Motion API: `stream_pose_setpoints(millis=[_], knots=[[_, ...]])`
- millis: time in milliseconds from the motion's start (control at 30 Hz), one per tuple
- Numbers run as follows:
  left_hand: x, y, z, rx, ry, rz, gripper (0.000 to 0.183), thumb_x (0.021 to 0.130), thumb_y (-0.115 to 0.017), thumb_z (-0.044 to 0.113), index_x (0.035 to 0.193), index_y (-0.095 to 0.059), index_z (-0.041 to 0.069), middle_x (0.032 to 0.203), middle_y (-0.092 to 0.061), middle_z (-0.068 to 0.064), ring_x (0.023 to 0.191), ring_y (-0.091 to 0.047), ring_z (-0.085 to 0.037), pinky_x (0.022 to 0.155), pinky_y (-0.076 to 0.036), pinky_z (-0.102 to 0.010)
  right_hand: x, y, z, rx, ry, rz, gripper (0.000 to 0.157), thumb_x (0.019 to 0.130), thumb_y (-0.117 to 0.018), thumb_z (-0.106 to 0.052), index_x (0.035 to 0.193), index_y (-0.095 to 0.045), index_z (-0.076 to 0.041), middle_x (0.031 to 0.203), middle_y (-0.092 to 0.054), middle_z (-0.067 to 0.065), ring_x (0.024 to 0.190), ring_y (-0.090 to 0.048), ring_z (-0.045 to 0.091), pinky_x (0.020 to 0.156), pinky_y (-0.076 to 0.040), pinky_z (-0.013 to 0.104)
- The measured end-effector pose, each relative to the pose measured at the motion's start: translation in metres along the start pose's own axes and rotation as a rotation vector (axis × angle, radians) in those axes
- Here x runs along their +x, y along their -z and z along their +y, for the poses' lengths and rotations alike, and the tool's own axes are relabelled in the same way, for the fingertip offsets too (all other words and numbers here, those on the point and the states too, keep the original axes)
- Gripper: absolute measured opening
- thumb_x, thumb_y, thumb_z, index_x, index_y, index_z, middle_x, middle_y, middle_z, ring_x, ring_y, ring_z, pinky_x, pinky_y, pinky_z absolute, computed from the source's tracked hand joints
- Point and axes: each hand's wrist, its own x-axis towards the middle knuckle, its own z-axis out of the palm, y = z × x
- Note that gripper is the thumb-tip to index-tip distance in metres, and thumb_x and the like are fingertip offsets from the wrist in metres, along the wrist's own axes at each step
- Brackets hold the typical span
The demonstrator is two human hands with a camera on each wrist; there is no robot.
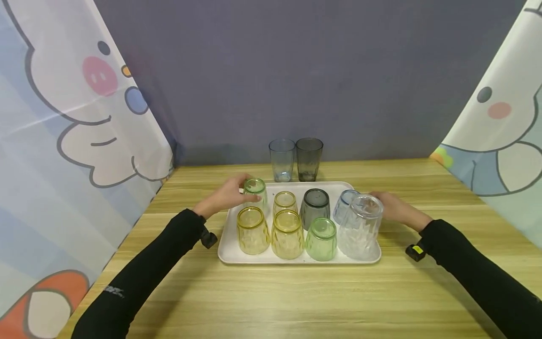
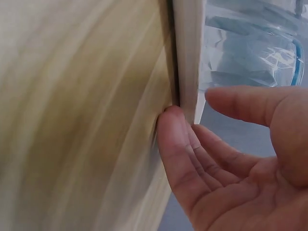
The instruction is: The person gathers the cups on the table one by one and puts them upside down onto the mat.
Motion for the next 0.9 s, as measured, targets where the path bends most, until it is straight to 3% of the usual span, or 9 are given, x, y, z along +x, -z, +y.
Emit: stream_pose_setpoints(millis=[167,467,767,900], knots=[[0.001,-0.004,-0.011,-0.045,0.037,-0.052,0.055,0.078,-0.075,0.031,0.123,-0.051,0.011,0.115,-0.058,-0.009,0.104,-0.053,-0.022,0.093,-0.045,-0.045,-0.003,-0.004,0.000,0.022,0.004,0.020,0.034,0.083,-0.063,-0.014,0.105,-0.062,0.011,0.096,-0.068,0.026,0.088,-0.062,0.033,0.077,-0.053,0.054],[0.004,-0.009,-0.015,0.013,0.005,-0.065,0.066,0.077,-0.076,0.033,0.130,-0.047,0.007,0.123,-0.056,-0.013,0.115,-0.048,-0.027,0.099,-0.043,-0.050,-0.004,-0.005,0.001,0.051,-0.030,0.009,0.039,0.083,-0.065,-0.017,0.110,-0.060,0.011,0.100,-0.068,0.026,0.090,-0.060,0.029,0.079,-0.053,0.053],[0.008,-0.008,-0.018,-0.049,0.037,-0.130,0.068,0.078,-0.075,0.036,0.133,-0.046,0.009,0.130,-0.052,-0.012,0.118,-0.048,-0.027,0.100,-0.042,-0.050,-0.005,-0.004,0.002,0.071,-0.096,-0.020,0.038,0.085,-0.063,-0.019,0.111,-0.059,0.009,0.090,-0.065,0.016,0.078,-0.054,0.020,0.065,-0.047,0.036],[0.008,-0.005,-0.021,-0.080,0.034,-0.178,0.066,0.079,-0.074,0.036,0.134,-0.045,0.013,0.130,-0.052,-0.009,0.117,-0.049,-0.023,0.100,-0.042,-0.047,-0.006,-0.004,0.000,0.083,-0.108,-0.017,0.040,0.086,-0.062,-0.019,0.113,-0.057,0.010,0.093,-0.065,0.018,0.080,-0.054,0.021,0.067,-0.048,0.037]])
